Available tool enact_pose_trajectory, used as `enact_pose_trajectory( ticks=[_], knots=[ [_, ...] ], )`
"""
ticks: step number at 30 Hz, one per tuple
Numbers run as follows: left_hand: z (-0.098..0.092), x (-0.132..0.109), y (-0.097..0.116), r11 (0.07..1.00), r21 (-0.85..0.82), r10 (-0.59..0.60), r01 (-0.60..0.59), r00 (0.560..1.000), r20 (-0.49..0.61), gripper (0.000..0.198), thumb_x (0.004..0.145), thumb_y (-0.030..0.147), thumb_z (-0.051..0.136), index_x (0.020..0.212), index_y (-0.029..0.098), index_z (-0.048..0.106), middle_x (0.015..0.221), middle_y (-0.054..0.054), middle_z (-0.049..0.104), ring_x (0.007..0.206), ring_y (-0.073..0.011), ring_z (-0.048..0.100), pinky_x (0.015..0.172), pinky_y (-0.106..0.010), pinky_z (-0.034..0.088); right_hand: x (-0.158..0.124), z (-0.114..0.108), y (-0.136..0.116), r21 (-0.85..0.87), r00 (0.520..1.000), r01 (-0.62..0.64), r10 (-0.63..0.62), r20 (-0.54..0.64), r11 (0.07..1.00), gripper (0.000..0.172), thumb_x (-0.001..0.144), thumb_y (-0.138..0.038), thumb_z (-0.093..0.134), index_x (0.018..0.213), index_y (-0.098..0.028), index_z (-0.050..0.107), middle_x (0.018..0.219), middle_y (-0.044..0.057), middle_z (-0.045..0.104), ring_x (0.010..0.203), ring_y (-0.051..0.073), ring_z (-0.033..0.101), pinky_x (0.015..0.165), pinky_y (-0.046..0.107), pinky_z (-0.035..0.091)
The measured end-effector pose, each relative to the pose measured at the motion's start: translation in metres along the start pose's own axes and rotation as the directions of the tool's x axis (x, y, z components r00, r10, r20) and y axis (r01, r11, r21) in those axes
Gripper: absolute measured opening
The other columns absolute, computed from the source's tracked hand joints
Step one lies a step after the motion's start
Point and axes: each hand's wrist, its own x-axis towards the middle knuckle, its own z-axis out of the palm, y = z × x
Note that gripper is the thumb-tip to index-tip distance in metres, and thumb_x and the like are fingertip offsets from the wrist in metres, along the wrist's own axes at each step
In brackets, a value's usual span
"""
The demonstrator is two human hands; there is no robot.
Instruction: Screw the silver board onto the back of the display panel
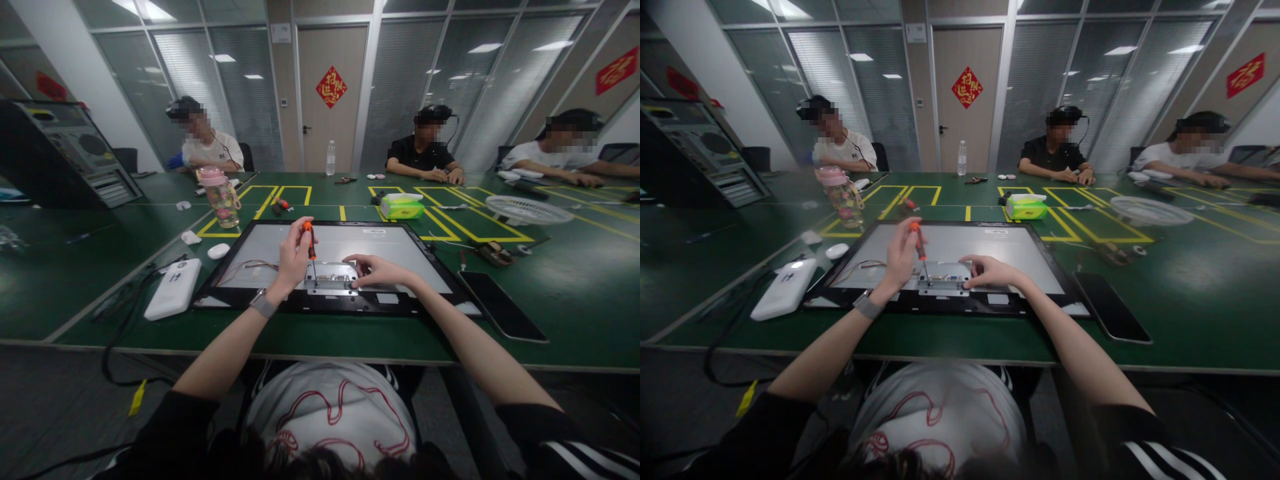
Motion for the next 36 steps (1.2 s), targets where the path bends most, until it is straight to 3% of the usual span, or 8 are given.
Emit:
enact_pose_trajectory(
  ticks=[36],
  knots=[
    [0.0001, 0.0000, -0.0011, 1.000, -0.011, 0.001, -0.001, 1.000, -0.002, 0.029, 0.095, 0.034, 0.041, 0.119, 0.022, 0.051, 0.075, 0.001, 0.056, 0.060, -0.0083, 0.053, 0.055, -0.020, 0.047, -0.0001, 0.0004, 0.0000, -0.011, 1.000, -0.002, 0.002, -0.005, 1.000, 0.077, 0.068, -0.047, 0.074, 0.133, -0.014, 0.048, 0.071, -0.003, 0.052, 0.067, 0.015, 0.050, 0.064, 0.027, 0.038]
  ],
)
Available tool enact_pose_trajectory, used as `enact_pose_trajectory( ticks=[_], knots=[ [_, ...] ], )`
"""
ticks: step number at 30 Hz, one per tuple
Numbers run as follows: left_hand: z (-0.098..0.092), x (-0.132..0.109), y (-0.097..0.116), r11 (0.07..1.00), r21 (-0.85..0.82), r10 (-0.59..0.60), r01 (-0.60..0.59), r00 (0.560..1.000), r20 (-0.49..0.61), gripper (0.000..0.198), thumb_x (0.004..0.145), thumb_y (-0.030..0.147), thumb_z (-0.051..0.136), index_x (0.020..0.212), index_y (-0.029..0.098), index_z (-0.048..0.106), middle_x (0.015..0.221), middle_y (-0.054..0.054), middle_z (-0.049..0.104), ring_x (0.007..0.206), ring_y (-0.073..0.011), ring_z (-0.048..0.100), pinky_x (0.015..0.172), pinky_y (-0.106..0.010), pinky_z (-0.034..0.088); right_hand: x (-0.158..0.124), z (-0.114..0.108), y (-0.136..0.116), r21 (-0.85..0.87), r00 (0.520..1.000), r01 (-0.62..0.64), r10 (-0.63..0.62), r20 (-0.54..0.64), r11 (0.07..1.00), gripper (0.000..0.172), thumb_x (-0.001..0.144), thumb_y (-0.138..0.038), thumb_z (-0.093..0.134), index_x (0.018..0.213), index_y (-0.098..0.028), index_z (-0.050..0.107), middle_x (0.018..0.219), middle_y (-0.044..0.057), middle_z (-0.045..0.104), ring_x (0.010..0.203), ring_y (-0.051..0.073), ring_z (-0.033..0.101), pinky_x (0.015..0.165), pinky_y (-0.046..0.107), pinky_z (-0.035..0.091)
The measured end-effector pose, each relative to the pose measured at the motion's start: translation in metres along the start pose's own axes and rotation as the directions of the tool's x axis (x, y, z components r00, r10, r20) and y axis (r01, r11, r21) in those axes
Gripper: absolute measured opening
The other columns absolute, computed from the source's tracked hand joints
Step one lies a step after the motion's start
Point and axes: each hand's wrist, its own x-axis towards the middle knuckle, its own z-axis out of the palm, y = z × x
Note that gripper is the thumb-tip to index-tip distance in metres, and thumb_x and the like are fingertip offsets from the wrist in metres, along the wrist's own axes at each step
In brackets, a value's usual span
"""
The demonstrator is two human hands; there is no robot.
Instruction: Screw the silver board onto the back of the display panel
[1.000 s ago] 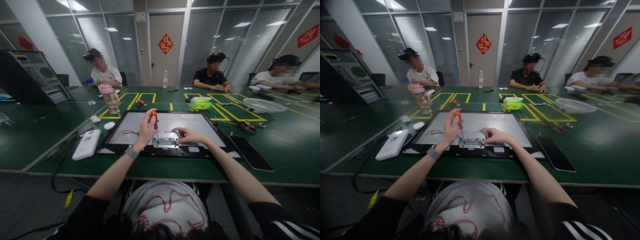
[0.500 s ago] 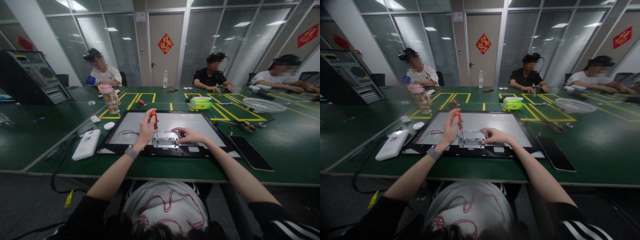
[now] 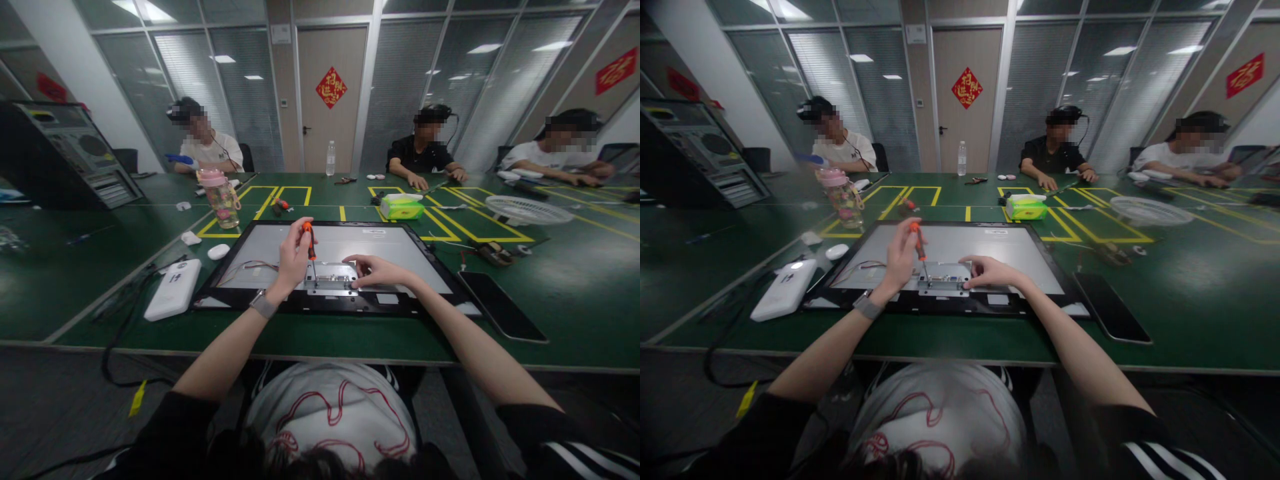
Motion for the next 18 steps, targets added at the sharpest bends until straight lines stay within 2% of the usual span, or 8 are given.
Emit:
enact_pose_trajectory(
  ticks=[18],
  knots=[
    [-0.0005, 0.0003, 0.0021, 1.000, 0.014, 0.000, 0.000, 1.000, 0.000, 0.028, 0.095, 0.033, 0.041, 0.119, 0.021, 0.051, 0.074, 0.000, 0.057, 0.058, -0.0084, 0.052, 0.053, -0.020, 0.047, -0.0002, 0.0003, -0.0011, 0.004, 1.000, -0.004, 0.004, -0.004, 1.000, 0.076, 0.068, -0.047, 0.074, 0.133, -0.015, 0.049, 0.071, -0.003, 0.052, 0.067, 0.015, 0.050, 0.063, 0.027, 0.038]
  ],
)
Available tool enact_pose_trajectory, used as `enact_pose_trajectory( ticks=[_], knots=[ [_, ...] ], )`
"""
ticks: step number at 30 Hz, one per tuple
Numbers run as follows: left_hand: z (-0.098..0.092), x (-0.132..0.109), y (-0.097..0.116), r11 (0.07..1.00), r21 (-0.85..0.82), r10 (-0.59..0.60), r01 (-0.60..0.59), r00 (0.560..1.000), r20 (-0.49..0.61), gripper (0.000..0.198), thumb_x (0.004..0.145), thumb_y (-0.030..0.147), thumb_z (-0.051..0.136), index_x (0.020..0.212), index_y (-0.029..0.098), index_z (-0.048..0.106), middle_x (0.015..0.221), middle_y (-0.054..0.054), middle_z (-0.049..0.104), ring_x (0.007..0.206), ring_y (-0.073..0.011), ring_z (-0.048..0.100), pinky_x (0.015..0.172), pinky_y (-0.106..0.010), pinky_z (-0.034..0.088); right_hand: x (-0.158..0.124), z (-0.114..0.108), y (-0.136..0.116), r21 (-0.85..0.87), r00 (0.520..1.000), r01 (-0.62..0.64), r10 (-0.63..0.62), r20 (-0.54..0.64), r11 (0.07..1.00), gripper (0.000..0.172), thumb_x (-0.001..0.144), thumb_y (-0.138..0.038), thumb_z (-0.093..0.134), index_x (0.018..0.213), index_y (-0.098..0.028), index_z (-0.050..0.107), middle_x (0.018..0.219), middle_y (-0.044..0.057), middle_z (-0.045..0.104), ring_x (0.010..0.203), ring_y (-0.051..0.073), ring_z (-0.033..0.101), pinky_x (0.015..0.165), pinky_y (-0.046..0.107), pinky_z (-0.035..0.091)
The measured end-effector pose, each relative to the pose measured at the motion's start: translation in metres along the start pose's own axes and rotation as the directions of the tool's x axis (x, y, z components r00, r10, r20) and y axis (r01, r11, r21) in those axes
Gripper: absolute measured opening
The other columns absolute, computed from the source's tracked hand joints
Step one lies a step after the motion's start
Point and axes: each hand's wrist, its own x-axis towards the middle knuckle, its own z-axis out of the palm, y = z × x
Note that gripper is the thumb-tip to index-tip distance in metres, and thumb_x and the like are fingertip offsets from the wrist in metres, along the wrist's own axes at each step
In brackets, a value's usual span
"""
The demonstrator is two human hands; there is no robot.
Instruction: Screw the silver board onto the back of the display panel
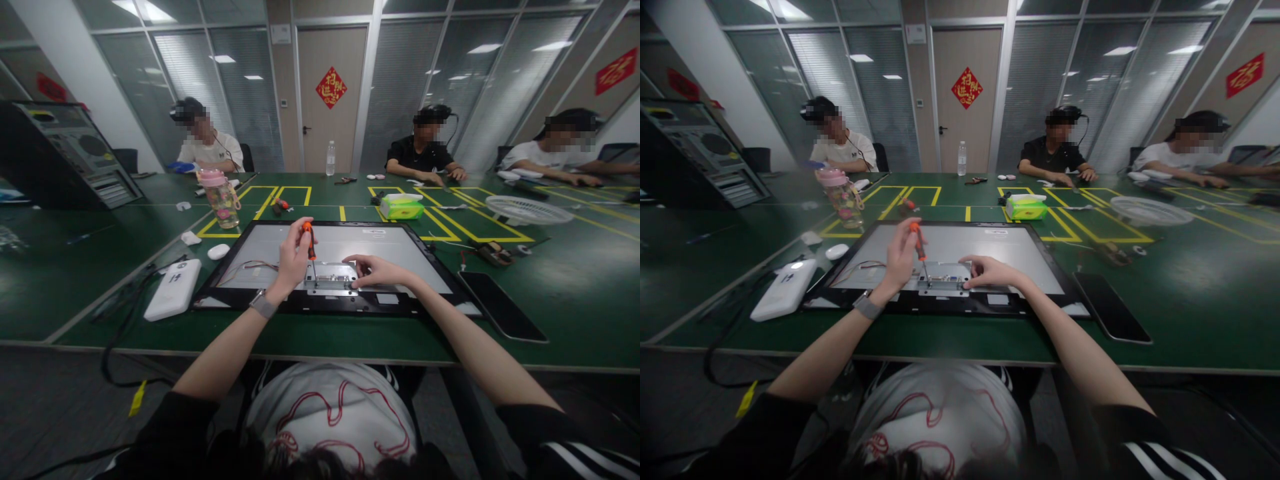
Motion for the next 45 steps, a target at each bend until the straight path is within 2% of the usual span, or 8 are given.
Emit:
enact_pose_trajectory(
  ticks=[18, 24, 45],
  knots=[
    [0.0002, -0.0003, -0.0016, 1.000, -0.019, -0.004, 0.005, 1.000, 0.010, 0.029, 0.095, 0.033, 0.041, 0.120, 0.022, 0.051, 0.075, 0.001, 0.056, 0.059, -0.0082, 0.052, 0.054, -0.020, 0.047, 0.0000, -0.0004, 0.0004, 0.017, 1.000, 0.010, -0.011, 0.012, 1.000, 0.076, 0.069, -0.045, 0.074, 0.133, -0.014, 0.047, 0.071, -0.003, 0.051, 0.067, 0.014, 0.049, 0.063, 0.027, 0.038],
    [0.0048, -0.0050, -0.0027, 1.000, -0.029, -0.003, 0.004, 0.999, 0.039, 0.032, 0.095, 0.032, 0.039, 0.125, 0.023, 0.044, 0.071, 0.003, 0.058, 0.057, -0.0080, 0.052, 0.056, -0.021, 0.046, -0.0006, -0.0004, 0.0004, 0.005, 1.000, -0.004, 0.004, 0.005, 1.000, 0.076, 0.069, -0.046, 0.074, 0.133, -0.015, 0.048, 0.071, -0.004, 0.051, 0.066, 0.014, 0.049, 0.063, 0.027, 0.038],
    [0.0032, -0.0039, -0.0036, 1.000, 0.014, -0.003, 0.003, 0.999, 0.041, 0.032, 0.093, 0.030, 0.042, 0.124, 0.023, 0.046, 0.067, 0.004, 0.057, 0.056, -0.0079, 0.054, 0.056, -0.022, 0.047, 0.0001, 0.0000, 0.0017, -0.014, 1.000, 0.003, -0.003, -0.004, 1.000, 0.077, 0.068, -0.048, 0.074, 0.133, -0.016, 0.048, 0.072, -0.003, 0.053, 0.067, 0.014, 0.050, 0.064, 0.027, 0.039]
  ],
)
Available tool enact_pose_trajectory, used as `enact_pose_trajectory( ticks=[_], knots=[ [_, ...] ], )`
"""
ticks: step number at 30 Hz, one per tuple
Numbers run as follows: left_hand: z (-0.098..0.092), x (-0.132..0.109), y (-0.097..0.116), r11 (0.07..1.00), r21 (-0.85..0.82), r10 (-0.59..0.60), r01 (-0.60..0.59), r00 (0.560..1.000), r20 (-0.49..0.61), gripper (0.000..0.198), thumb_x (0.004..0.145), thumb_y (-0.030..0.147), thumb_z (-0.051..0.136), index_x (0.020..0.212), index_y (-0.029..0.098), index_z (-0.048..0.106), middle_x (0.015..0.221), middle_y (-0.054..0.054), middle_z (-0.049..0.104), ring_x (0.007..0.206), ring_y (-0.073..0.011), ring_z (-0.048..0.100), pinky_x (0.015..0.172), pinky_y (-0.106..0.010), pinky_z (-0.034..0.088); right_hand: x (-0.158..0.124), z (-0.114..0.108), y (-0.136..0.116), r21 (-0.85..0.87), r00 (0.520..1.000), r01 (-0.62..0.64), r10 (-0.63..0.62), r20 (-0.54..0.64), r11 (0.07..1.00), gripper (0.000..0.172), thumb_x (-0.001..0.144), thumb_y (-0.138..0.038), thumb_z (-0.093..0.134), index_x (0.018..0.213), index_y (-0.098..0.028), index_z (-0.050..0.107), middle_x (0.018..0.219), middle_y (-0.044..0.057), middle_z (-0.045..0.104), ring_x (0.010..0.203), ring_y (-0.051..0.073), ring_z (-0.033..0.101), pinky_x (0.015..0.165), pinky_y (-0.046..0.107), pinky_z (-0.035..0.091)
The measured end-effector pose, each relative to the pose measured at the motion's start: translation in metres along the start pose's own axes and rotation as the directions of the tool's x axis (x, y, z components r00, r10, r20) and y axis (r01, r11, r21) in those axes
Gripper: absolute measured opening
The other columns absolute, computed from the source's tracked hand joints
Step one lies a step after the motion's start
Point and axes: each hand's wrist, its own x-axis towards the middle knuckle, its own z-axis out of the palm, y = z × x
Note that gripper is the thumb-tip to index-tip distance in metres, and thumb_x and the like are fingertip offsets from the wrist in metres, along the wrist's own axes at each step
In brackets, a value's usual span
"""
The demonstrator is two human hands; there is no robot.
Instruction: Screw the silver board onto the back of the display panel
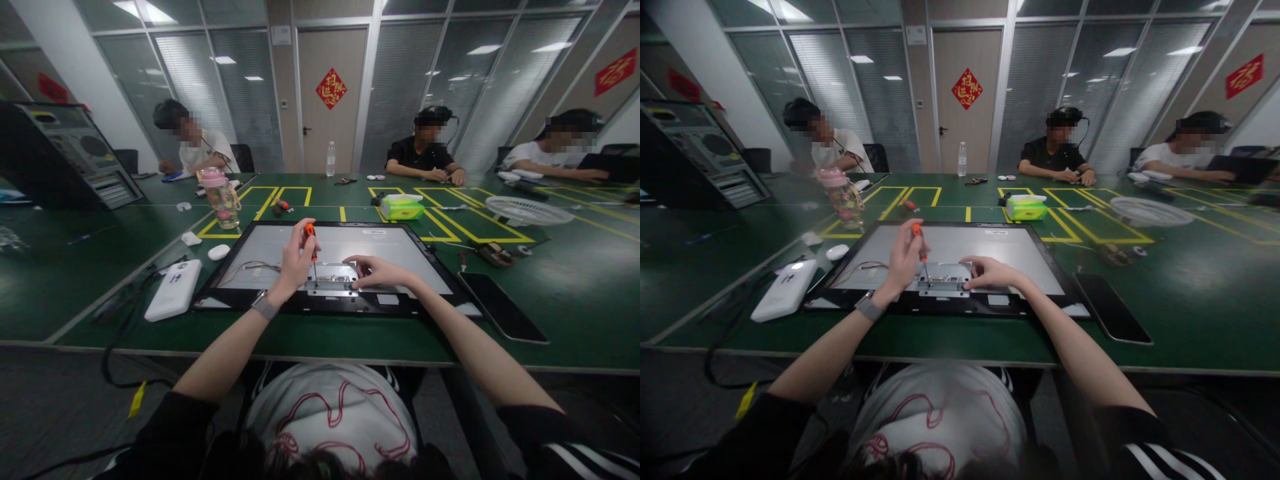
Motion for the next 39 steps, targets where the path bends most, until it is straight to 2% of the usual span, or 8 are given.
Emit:
enact_pose_trajectory(
  ticks=[39],
  knots=[
    [-0.0005, 0.0004, -0.0017, 1.000, 0.008, 0.013, -0.013, 1.000, 0.008, 0.033, 0.093, 0.030, 0.042, 0.125, 0.024, 0.044, 0.068, 0.004, 0.058, 0.057, -0.0084, 0.055, 0.055, -0.022, 0.047, 0.0004, -0.0003, 0.0005, 0.032, 1.000, 0.006, -0.006, 0.016, 0.999, 0.076, 0.069, -0.046, 0.074, 0.134, -0.016, 0.047, 0.071, -0.003, 0.052, 0.067, 0.014, 0.050, 0.064, 0.028, 0.039]
  ],
)
